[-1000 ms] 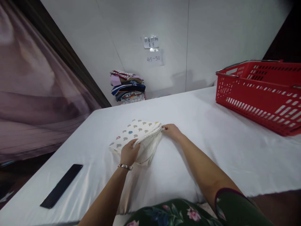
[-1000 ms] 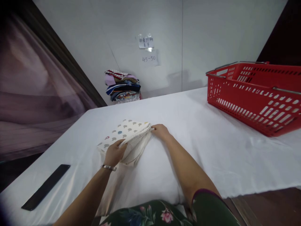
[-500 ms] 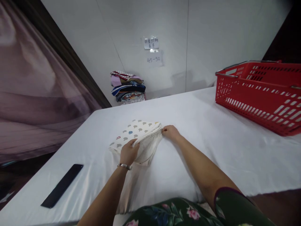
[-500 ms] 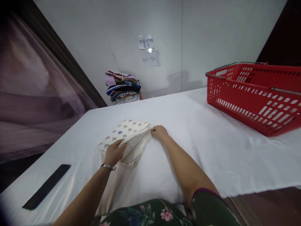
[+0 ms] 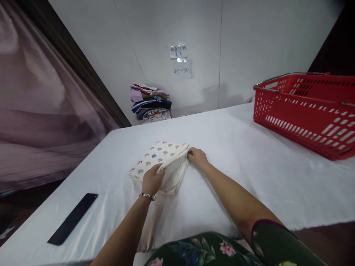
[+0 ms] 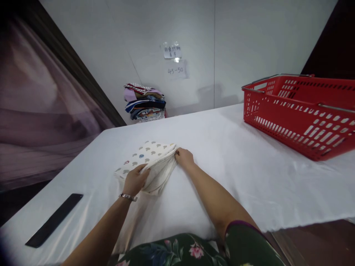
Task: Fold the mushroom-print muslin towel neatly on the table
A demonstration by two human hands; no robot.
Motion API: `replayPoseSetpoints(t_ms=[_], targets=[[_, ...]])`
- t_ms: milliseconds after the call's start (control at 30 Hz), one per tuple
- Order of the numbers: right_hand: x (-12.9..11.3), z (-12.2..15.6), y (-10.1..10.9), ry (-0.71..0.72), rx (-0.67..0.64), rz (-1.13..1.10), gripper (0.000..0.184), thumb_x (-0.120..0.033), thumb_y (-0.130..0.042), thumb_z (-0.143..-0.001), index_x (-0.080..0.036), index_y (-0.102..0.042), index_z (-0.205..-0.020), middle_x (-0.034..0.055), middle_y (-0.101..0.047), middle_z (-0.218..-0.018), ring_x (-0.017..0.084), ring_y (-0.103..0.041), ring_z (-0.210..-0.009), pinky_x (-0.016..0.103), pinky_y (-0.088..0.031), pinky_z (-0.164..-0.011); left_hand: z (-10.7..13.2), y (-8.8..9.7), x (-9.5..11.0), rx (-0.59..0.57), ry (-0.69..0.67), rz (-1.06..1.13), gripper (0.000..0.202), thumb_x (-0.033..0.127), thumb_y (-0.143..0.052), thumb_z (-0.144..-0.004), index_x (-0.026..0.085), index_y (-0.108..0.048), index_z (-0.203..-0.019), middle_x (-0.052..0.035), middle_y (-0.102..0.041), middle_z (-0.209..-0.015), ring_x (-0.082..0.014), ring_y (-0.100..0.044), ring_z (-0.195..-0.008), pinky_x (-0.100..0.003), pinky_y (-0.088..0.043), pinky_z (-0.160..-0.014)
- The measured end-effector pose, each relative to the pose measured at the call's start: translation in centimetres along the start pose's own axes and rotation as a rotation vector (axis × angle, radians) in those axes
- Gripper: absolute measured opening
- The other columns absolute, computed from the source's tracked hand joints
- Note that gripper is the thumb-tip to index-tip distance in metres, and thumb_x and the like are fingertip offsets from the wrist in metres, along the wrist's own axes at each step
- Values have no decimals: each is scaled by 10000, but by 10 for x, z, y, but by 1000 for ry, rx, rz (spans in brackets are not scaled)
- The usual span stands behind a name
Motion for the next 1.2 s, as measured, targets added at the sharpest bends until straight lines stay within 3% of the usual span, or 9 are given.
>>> replayPoseSetpoints(t_ms=[200, 400, 700, 967, 1200], targets=[[-2, 2, -4, 10, 13, 58, 239, -279, -481, -806, -281, -580, -1024, 5, -660, -933, 169, -573, -841, 238, -338, -628, 1, -2, 2, 6, -3, 0, 314, 350, -496, -728, 256, -654, -982, 12, -698, -838, -187, -629, -812, -255, -454, -683], [-1, -1, -7, -1, 2, 63, 168, -282, -471, -809, -243, -618, -883, 26, -663, -901, 172, -571, -815, 238, -332, -613, 2, -5, 2, 50, -46, -47, 298, 334, -489, -737, 276, -659, -974, 13, -696, -865, -178, -620, -800, -257, -446, -724], [27, -3, 17, 37, 13, -39, 145, -254, -467, -772, -209, -603, -796, -5, -640, -758, 121, -531, -683, 206, -306, -560, 13, -6, 8, 18, -69, -73, 308, 326, -468, -759, 277, -635, -1014, 18, -692, -865, -163, -613, -735, -256, -445, -690], [26, 0, 17, 30, -27, -41, 143, -264, -481, -760, -218, -610, -801, -27, -634, -727, 108, -527, -641, 198, -302, -533, 17, -13, 11, 33, -115, -146, 333, 294, -463, -781, 262, -611, -1078, 2, -671, -1024, -186, -610, -883, -278, -446, -771], [25, -3, 13, -48, -39, 72, 190, -307, -488, -761, -220, -629, -854, 40, -657, -848, 169, -551, -741, 238, -295, -560, 24, -19, 17, 44, -155, -230, 341, 293, -464, -796, 276, -588, -1113, 15, -635, -1118, -192, -594, -966, -290, -440, -821]])
Point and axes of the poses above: each hand's wrist, its own z-axis away from the middle knuckle, its own y-axis out of the back of the hand, x = y × z, the point moved 4 cm from there along -z, towards the middle knuckle
